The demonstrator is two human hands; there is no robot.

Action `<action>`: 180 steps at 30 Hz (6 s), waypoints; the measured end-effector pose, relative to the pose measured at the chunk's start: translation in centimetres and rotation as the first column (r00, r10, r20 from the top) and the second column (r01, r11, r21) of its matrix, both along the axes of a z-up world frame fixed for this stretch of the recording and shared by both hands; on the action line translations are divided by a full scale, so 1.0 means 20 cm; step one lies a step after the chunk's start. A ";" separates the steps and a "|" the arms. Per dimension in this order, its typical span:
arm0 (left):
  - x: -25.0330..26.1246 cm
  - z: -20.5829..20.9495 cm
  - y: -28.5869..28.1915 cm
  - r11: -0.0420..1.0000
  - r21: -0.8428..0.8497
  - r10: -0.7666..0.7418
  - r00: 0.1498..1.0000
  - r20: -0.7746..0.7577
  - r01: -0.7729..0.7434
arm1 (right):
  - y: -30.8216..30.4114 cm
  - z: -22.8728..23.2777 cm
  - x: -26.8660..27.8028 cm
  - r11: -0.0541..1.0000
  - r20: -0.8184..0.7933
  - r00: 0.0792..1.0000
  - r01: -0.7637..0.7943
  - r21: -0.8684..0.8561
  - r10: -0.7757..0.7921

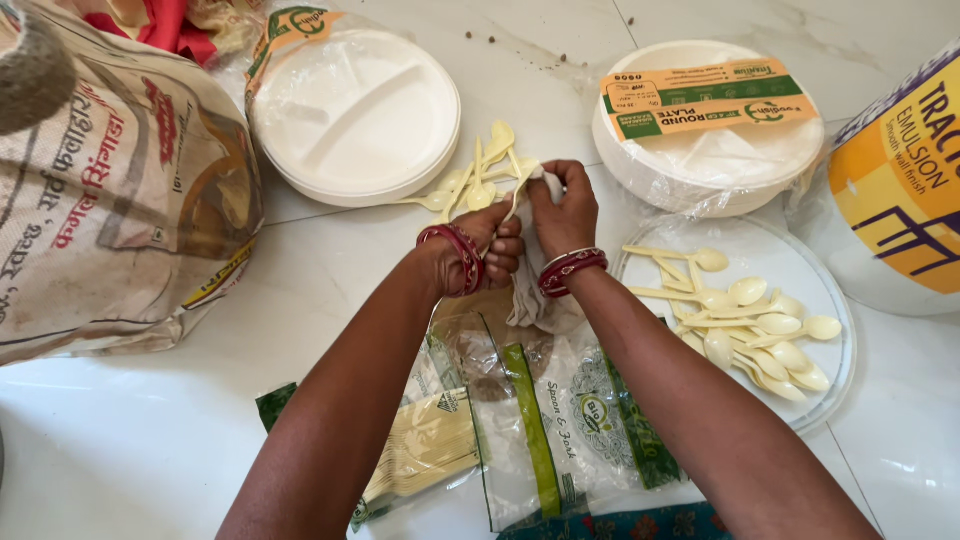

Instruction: The person sits on the floor and wipes individual plastic spoons with a cloth, then places them on a plate. They handle multiple spoons one by one, using the cloth to clean each spoon before stacking them.

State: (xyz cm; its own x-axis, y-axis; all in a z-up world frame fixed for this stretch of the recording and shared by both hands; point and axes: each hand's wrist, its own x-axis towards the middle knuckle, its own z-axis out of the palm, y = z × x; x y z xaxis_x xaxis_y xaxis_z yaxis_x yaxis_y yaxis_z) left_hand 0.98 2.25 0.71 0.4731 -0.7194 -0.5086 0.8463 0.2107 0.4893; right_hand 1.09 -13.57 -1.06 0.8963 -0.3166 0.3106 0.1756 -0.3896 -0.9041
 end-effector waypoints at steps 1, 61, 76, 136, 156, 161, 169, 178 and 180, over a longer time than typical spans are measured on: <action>-0.01 0.00 0.00 0.998 0.063 0.029 0.998 0.056 -0.032 | -0.01 -0.01 0.01 0.999 -0.025 0.999 0.031 0.017 -0.030; -0.03 -0.07 0.06 -0.041 0.740 -0.740 0.518 0.429 -0.671 | -0.27 -0.18 -0.20 0.987 -0.339 0.928 -0.161 -0.001 0.151; -0.08 -0.21 0.28 -0.158 0.933 -0.521 0.830 0.199 -0.323 | -0.18 -0.25 -0.16 0.951 -0.484 0.859 -0.270 -0.154 0.165; 0.15 -0.19 -0.09 0.820 0.416 0.351 0.919 0.178 -0.394 | -0.15 -0.18 0.21 0.989 -0.168 0.977 -0.144 -0.045 0.134; 0.18 -0.20 -0.11 0.901 0.263 0.349 0.936 0.038 -0.346 | -0.09 -0.07 0.17 0.890 -0.003 0.991 -0.121 -0.439 0.133; 0.20 -0.19 -0.11 0.832 0.149 0.518 0.844 0.139 -0.535 | -0.18 -0.09 0.23 0.987 -0.115 0.992 -0.061 -0.151 0.043; 0.33 -0.02 -0.20 0.596 0.389 0.710 0.687 0.154 -0.703 | 0.03 0.12 0.29 0.970 -0.231 0.944 -0.242 -0.002 0.235; 0.46 -0.17 -0.18 0.707 0.089 0.638 0.687 0.348 -0.702 | 0.00 0.18 0.21 0.762 -0.294 0.755 -0.391 0.516 0.587; 0.47 -0.19 -0.20 0.683 0.042 0.676 0.653 0.341 -0.730 | 0.01 0.15 0.21 0.751 -0.270 0.754 -0.411 0.518 0.599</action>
State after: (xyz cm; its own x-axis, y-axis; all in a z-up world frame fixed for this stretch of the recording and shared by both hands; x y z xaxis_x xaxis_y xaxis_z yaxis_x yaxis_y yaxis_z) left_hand 10.38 -1.79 -3.06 0.9376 -0.0305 -0.3463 0.2986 0.5809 0.7572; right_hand 5.20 -13.42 1.90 0.9652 0.2119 -0.1534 -0.1707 0.0655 -0.9831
